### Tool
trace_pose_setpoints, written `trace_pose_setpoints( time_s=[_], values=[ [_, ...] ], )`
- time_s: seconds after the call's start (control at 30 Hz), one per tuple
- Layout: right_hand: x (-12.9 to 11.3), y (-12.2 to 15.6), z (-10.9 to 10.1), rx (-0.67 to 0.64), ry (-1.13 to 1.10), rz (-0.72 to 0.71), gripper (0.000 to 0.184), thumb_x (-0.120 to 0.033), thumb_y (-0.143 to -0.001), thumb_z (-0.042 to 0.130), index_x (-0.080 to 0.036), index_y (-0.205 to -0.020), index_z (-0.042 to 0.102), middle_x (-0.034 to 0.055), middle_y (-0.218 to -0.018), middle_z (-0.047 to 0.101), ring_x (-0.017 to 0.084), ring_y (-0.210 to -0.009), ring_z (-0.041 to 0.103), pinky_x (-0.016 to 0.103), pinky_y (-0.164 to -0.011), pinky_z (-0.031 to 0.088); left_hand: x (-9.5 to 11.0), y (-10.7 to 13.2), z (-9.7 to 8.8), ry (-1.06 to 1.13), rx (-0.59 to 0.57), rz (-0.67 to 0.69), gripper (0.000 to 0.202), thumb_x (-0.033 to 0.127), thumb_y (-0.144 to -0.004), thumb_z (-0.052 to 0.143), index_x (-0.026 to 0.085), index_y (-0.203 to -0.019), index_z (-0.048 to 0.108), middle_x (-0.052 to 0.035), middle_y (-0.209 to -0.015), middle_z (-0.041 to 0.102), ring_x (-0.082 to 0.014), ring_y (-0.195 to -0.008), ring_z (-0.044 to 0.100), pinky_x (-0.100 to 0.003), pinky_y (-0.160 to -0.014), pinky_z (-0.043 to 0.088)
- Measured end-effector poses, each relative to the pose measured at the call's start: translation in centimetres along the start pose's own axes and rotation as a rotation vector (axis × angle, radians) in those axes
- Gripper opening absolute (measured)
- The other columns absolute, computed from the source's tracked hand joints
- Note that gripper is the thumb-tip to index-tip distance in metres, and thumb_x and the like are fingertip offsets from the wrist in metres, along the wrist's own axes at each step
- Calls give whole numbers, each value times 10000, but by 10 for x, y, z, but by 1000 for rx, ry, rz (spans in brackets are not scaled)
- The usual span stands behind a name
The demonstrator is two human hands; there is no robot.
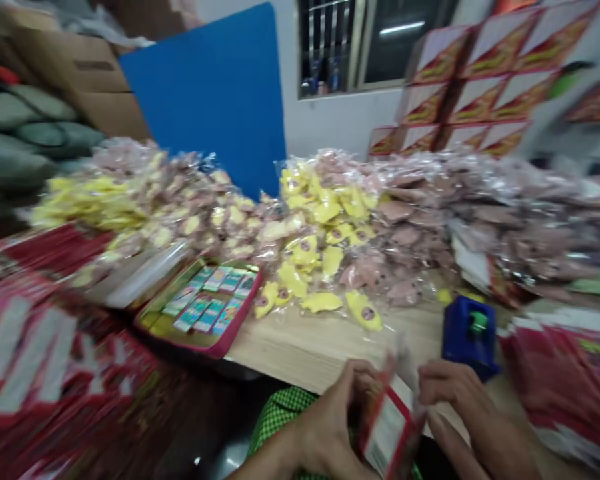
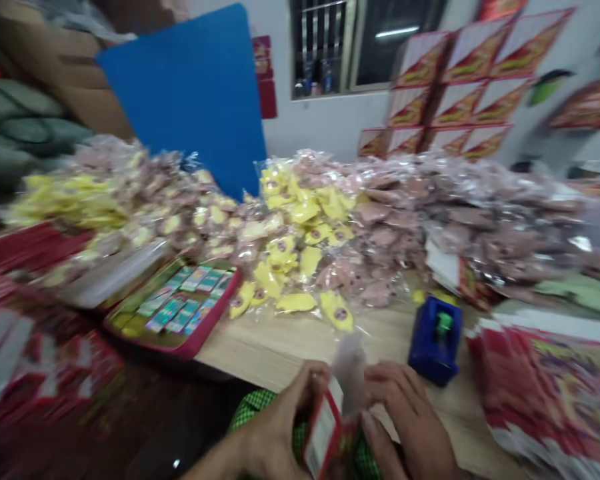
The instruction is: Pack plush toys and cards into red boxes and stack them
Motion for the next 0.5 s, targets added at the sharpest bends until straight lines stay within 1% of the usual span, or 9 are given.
trace_pose_setpoints(
  time_s=[0.07,0.1,0.13,0.17,0.23,0.3,0.4,0.43,0.5],
  values=[
    [9,3,2,60,-163,201,356,-368,-1022,528,-285,-1362,595,118,-1374,592,280,-1260,591,415,-1021,527,9,2,4,73,111,-21,949,388,-491,1002,216,-1287,516,-134,-1207,689,-355,-1102,685,-493,-975,546],
    [12,5,6,74,-292,297,441,-403,-1036,502,-286,-1461,516,120,-1433,559,275,-1299,565,434,-1056,504,14,4,5,95,161,-45,892,381,-553,975,219,-1306,526,-129,-1171,715,-345,-1053,710,-469,-928,572],
    [12,6,18,-7,-457,371,495,-441,-1039,497,-288,-1510,471,116,-1448,554,271,-1309,558,450,-1081,483,18,4,6,105,208,-72,856,375,-585,956,217,-1317,543,-125,-1128,739,-339,-1003,731,-455,-891,590],
    [10,6,30,-91,-613,424,515,-475,-1022,532,-279,-1498,494,112,-1419,582,273,-1302,558,457,-1095,468,20,4,7,98,253,-99,830,365,-595,949,211,-1315,567,-121,-1084,758,-337,-965,744,-448,-866,602],
    [9,4,42,-71,-861,496,456,-490,-1015,546,-246,-1398,579,96,-1319,637,265,-1261,570,446,-1106,444,22,1,6,70,354,-145,744,359,-595,949,183,-1250,642,-119,-1010,783,-345,-921,759,-446,-835,623],
    [12,1,46,57,-1016,528,389,-475,-951,639,-222,-1246,630,66,-1173,678,248,-1125,618,405,-1031,483,18,-3,4,36,450,-193,629,370,-599,952,153,-1136,708,-122,-960,796,-355,-886,769,-451,-798,642],
    [20,2,48,226,-1030,596,329,-448,-834,730,-207,-1036,635,6,-888,659,187,-797,619,323,-790,536,4,-7,3,18,561,-247,570,398,-557,975,134,-1005,743,-116,-909,804,-369,-828,776,-461,-719,661],
    [23,3,48,252,-999,620,304,-441,-823,725,-206,-992,630,-9,-822,634,167,-715,590,301,-717,527,-2,-8,2,18,586,-253,582,407,-531,986,133,-985,744,-111,-894,805,-371,-811,777,-460,-695,664],
    [28,5,47,260,-945,647,249,-426,-836,681,-205,-934,623,-20,-760,600,149,-646,555,273,-637,496,-12,-9,0,7,623,-256,612,433,-486,999,130,-950,740,-102,-852,804,-372,-785,776,-452,-657,665]
  ],
)
Point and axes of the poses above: each hand's wrist, its own y-axis away from the middle knuckle, its own z-axis out of the palm, x = y × z, the point moved 6 cm from there along -y, towards the middle knuckle
